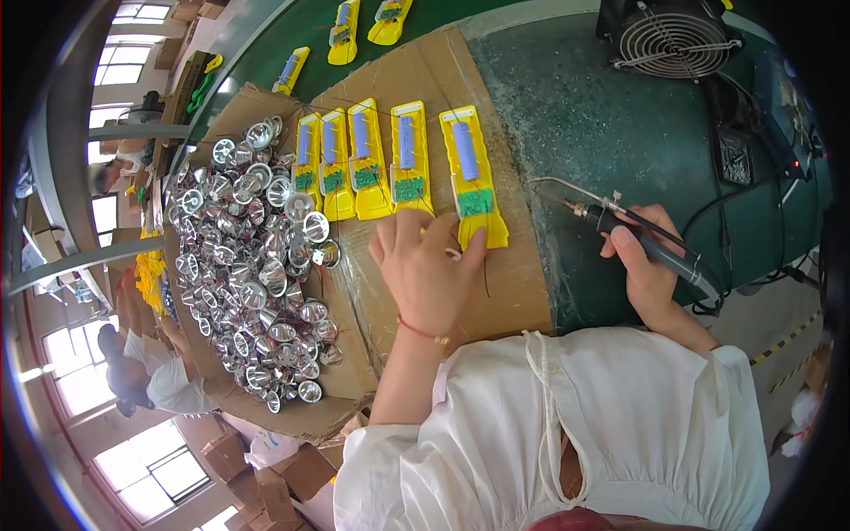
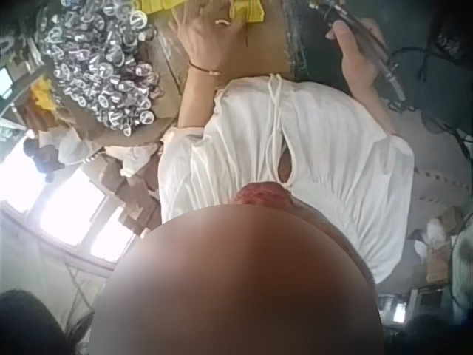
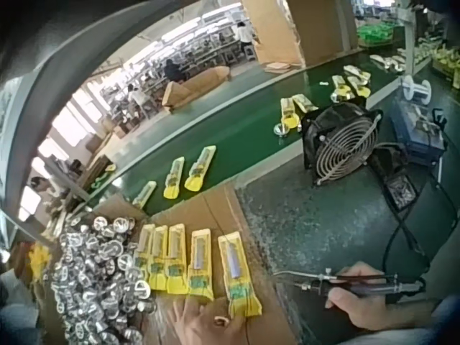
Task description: Soldering wires and electronic components onto flashlight bodies on an assembly line.
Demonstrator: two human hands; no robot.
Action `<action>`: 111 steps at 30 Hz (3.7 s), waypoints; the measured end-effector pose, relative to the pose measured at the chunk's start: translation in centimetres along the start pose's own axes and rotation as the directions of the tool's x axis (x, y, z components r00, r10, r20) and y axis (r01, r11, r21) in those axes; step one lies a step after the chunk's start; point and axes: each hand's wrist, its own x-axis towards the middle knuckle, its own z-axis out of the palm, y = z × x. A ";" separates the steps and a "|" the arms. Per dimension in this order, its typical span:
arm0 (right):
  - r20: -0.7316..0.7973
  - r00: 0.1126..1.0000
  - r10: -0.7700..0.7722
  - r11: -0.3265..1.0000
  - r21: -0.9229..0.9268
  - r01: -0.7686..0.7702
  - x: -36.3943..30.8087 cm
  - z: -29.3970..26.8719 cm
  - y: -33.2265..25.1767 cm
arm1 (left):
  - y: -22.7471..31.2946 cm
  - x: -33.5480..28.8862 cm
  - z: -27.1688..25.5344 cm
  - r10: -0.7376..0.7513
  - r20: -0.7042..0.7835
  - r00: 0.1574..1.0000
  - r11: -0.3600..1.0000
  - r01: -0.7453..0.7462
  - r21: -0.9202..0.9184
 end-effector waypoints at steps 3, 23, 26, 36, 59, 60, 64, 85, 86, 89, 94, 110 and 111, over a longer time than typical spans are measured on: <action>-0.016 1.000 0.024 1.000 -0.001 -0.024 0.0 -0.5 0.0 | 0.2 -0.4 -1.3 -0.103 -0.033 0.994 0.993 0.101 -0.069; 0.267 0.964 0.007 0.975 -0.218 0.053 0.3 2.4 -0.2 | -0.2 -1.8 1.5 -0.209 0.068 0.976 0.878 0.218 -0.427; 0.266 0.964 0.013 0.977 -0.209 0.044 0.3 2.8 -0.1 | -0.4 -1.9 1.5 -0.214 0.068 0.974 0.870 0.222 -0.440; 0.201 0.976 -0.086 0.962 -0.236 0.134 0.5 2.5 -0.6 | -0.7 -1.7 1.6 -0.218 0.077 0.973 0.858 0.228 -0.460; 0.076 0.997 -0.001 0.997 -0.078 0.006 0.2 0.8 -0.8 | -0.2 -0.6 0.2 -0.163 -0.070 0.984 0.925 0.128 -0.358; 0.061 0.998 0.001 0.997 -0.074 0.004 0.2 0.5 -0.8 | 0.1 -0.3 -0.1 -0.173 -0.158 0.972 0.961 0.131 -0.244; 0.068 0.998 -0.010 0.998 -0.063 0.015 0.5 -0.8 -0.7 | 0.4 1.1 0.0 0.039 0.068 0.997 0.997 -0.043 0.066; -0.016 0.989 0.144 0.988 -0.050 -0.144 1.5 -2.4 -0.1 | -4.9 12.0 -1.4 -0.069 0.445 0.893 0.971 0.162 -0.175; -0.020 0.991 0.136 0.986 -0.093 -0.137 1.3 -2.6 0.3 | -5.4 8.9 -1.0 0.040 0.474 0.880 0.943 0.124 -0.310; -0.070 0.993 0.097 0.976 -0.188 -0.109 1.1 -2.1 0.3 | -3.5 3.1 0.4 0.140 0.267 0.954 0.989 -0.149 0.013; -0.092 0.996 0.023 0.992 -0.121 -0.034 0.4 -1.9 0.5 | 0.0 0.7 1.6 0.030 0.087 0.996 0.997 -0.023 -0.074; -0.007 1.000 0.006 0.987 -0.162 -0.007 -1.6 0.8 -0.3 | -13.3 -6.8 -2.7 -0.312 -0.285 0.906 0.843 0.403 0.356; -0.003 1.000 0.005 0.987 -0.162 -0.005 -1.6 1.0 -0.3 | -13.7 -6.4 -2.9 -0.310 -0.360 0.880 0.854 0.425 0.301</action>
